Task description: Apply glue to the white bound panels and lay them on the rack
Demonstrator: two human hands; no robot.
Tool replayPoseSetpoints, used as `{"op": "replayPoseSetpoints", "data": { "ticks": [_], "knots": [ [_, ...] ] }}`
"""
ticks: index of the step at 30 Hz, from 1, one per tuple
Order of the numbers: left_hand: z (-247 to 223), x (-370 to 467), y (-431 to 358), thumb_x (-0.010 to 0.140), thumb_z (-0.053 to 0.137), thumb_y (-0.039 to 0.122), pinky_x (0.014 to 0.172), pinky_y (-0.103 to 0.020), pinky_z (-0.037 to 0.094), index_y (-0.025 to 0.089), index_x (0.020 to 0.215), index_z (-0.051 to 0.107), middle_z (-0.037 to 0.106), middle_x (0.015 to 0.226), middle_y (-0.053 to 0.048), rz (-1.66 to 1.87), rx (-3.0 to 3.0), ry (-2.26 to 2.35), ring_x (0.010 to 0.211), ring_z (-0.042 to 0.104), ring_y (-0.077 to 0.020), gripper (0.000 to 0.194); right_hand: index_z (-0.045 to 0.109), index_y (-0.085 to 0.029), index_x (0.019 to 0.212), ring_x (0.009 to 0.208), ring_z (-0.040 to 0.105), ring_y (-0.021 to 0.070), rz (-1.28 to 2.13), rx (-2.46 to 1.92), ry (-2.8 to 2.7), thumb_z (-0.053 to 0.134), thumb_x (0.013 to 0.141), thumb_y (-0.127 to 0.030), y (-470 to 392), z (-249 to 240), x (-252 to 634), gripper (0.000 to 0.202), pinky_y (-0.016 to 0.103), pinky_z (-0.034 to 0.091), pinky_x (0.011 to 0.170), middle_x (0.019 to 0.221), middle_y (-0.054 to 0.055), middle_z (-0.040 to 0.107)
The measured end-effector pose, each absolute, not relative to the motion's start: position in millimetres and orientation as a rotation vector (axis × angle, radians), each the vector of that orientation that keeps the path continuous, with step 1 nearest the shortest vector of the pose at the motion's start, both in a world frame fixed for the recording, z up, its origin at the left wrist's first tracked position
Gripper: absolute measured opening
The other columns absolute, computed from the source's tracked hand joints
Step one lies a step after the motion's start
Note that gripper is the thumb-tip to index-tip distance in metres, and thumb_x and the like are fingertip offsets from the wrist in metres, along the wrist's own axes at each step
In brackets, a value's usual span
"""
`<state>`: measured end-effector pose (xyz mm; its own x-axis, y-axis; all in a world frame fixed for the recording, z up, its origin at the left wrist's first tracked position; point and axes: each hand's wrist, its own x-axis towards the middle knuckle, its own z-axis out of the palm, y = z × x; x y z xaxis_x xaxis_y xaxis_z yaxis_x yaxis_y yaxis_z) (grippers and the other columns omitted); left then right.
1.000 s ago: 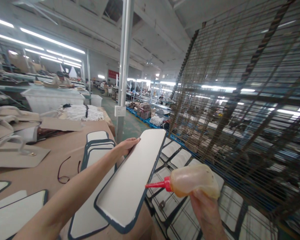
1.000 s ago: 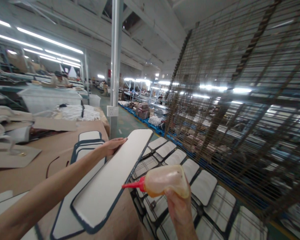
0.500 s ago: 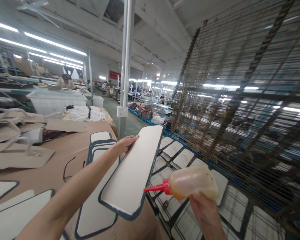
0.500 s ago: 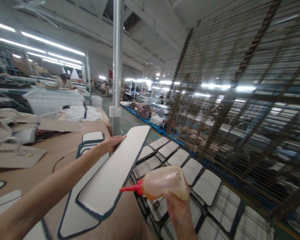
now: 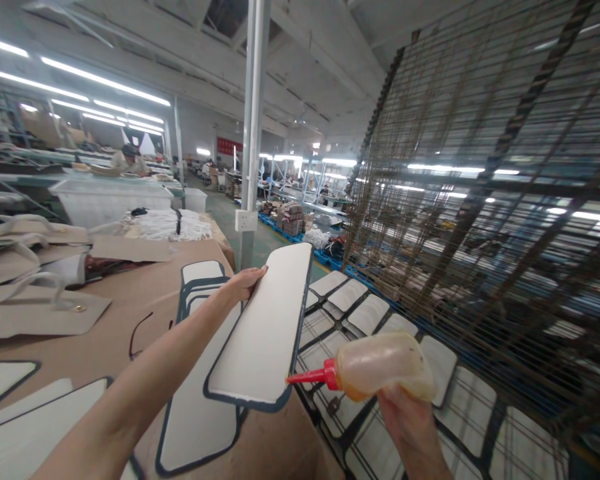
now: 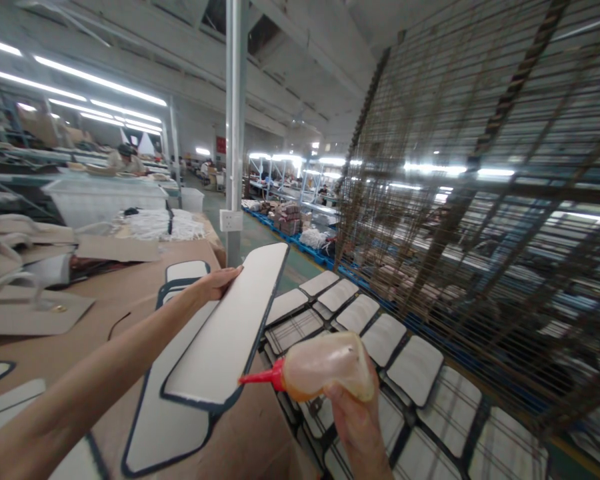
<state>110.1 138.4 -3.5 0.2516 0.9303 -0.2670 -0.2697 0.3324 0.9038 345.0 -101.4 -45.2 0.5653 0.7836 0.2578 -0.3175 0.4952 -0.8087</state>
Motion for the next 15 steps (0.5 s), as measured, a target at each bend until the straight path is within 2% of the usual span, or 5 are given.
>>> {"op": "replayPoseSetpoints", "data": {
  "ticks": [6,11,15],
  "knots": [
    [-10.7,104.4,147.0,0.089,0.051,0.025,0.046,-0.028,0.051,0.015,0.092,0.061,0.069,0.059,-0.002,0.990,0.785,1.078,0.041,0.059,-0.0165,0.015,0.065,-0.022,0.102,0.075,0.066,0.0237,0.685,-0.810,-0.726,0.083,0.047,-0.029,-103.1,-47.3,343.2,0.057,0.035,0.055,0.067,0.083,0.005,0.071],
    [-19.3,101.3,153.2,0.091,0.047,0.027,0.045,-0.025,0.051,0.014,0.099,0.062,0.069,0.059,-0.003,1.012,0.701,1.124,0.043,0.060,-0.0161,0.021,0.063,-0.020,0.105,0.073,0.066,0.0211,0.525,-0.852,-0.758,0.080,0.056,-0.029,-109.2,-49.1,340.1,0.053,0.031,0.055,0.066,0.081,0.004,0.069],
    [-28.1,103.3,157.3,0.091,0.048,0.028,0.046,-0.025,0.053,0.012,0.103,0.061,0.070,0.062,-0.005,1.042,0.631,1.136,0.044,0.061,-0.0155,0.024,0.060,-0.018,0.107,0.079,0.065,0.0220,0.400,-0.890,-0.756,0.079,0.060,-0.031,-112.1,-55.3,339.2,0.052,0.032,0.054,0.071,0.089,0.005,0.069]
  ]
}}
